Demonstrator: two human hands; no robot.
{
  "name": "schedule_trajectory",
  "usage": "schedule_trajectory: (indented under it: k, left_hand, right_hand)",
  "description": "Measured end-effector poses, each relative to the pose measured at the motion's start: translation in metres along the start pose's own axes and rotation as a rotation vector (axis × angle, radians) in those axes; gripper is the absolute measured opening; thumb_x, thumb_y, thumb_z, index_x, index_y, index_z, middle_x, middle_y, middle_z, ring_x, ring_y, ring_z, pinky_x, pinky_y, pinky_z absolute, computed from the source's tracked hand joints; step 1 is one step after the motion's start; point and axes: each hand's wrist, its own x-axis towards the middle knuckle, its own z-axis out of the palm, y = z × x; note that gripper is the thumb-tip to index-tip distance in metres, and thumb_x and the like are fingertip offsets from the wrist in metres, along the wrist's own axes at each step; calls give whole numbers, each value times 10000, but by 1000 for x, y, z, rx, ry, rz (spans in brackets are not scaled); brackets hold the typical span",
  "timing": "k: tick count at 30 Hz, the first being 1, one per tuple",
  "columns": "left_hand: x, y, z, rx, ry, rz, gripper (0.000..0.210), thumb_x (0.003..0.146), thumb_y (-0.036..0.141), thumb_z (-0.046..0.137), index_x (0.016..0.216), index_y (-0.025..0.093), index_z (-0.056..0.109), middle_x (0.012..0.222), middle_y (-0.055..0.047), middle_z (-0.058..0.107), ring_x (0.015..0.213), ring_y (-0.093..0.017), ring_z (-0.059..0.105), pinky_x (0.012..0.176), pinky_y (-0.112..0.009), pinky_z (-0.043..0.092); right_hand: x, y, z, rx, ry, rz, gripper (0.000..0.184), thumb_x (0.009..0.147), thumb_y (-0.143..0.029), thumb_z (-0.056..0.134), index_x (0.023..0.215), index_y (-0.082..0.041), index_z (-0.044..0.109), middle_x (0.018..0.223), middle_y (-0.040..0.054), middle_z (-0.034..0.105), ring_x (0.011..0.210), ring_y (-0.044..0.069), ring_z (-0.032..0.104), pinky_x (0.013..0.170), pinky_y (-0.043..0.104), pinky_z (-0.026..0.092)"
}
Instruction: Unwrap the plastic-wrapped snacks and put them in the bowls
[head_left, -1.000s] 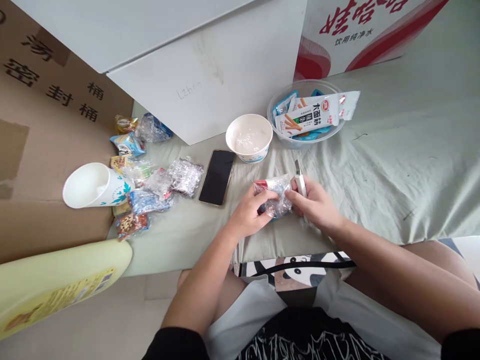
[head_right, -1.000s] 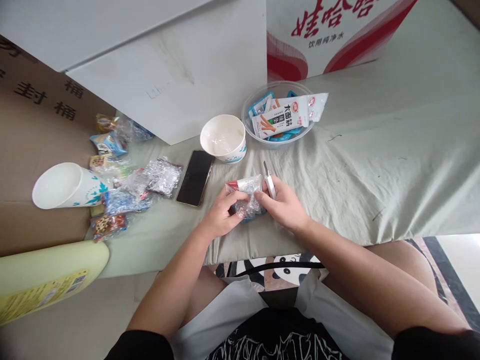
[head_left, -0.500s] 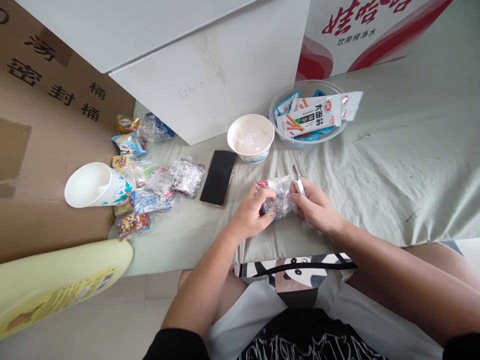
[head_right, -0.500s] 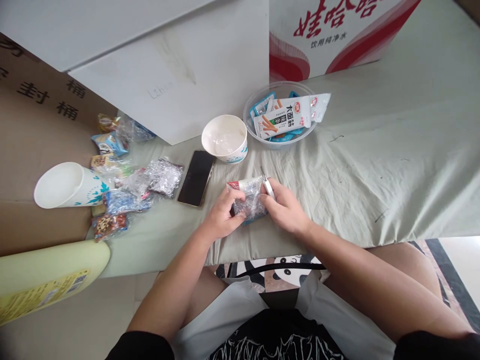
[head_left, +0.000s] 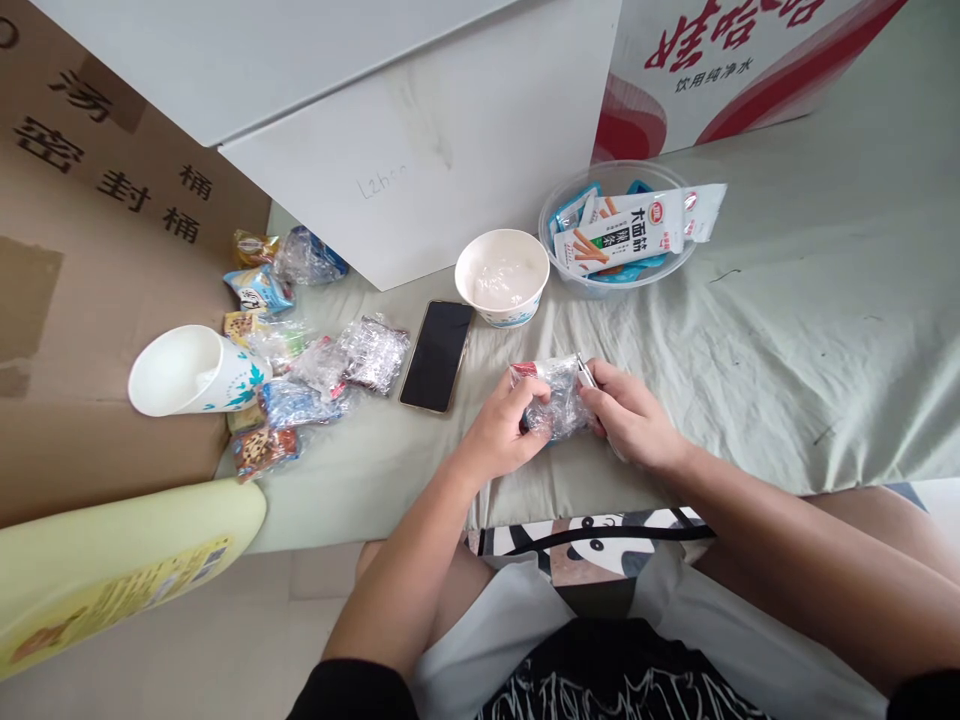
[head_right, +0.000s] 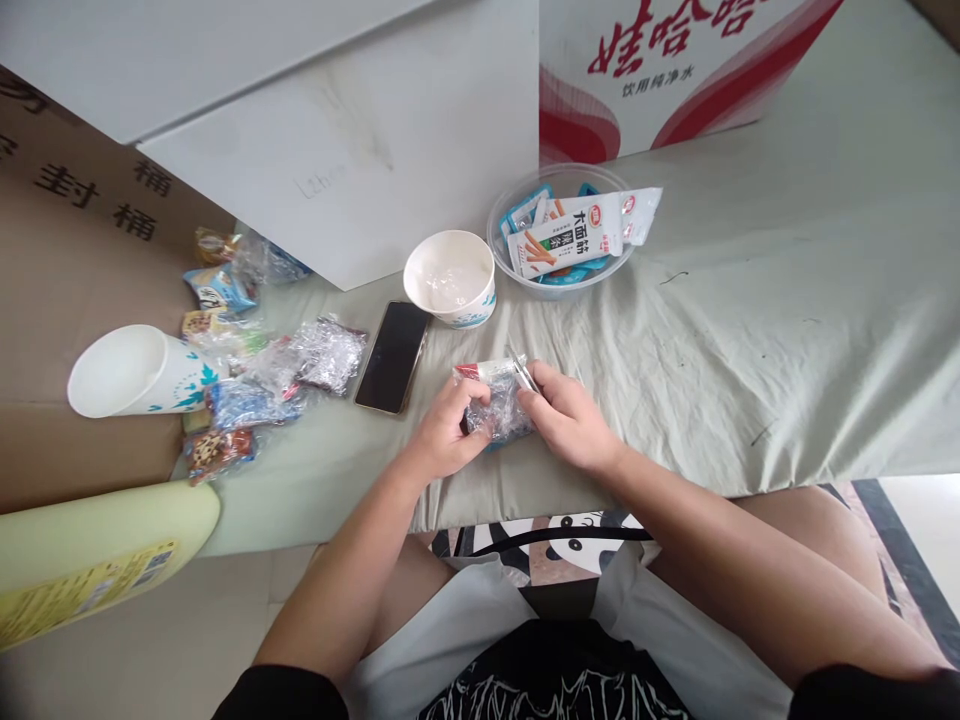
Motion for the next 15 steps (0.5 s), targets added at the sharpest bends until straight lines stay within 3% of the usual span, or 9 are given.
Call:
schedule_trajectory:
  k: [15]
  left_hand:
    - [1, 2, -1, 25, 9, 4, 267, 776, 118, 654, 991, 229, 542, 1046, -51, 601, 933, -212, 590, 841, -329, 502]
  right_hand:
    - [-1, -7, 1, -134, -14, -50, 230, 887, -457, 528, 839, -232, 514, 602, -30, 534, 598, 157, 484, 587, 304, 374]
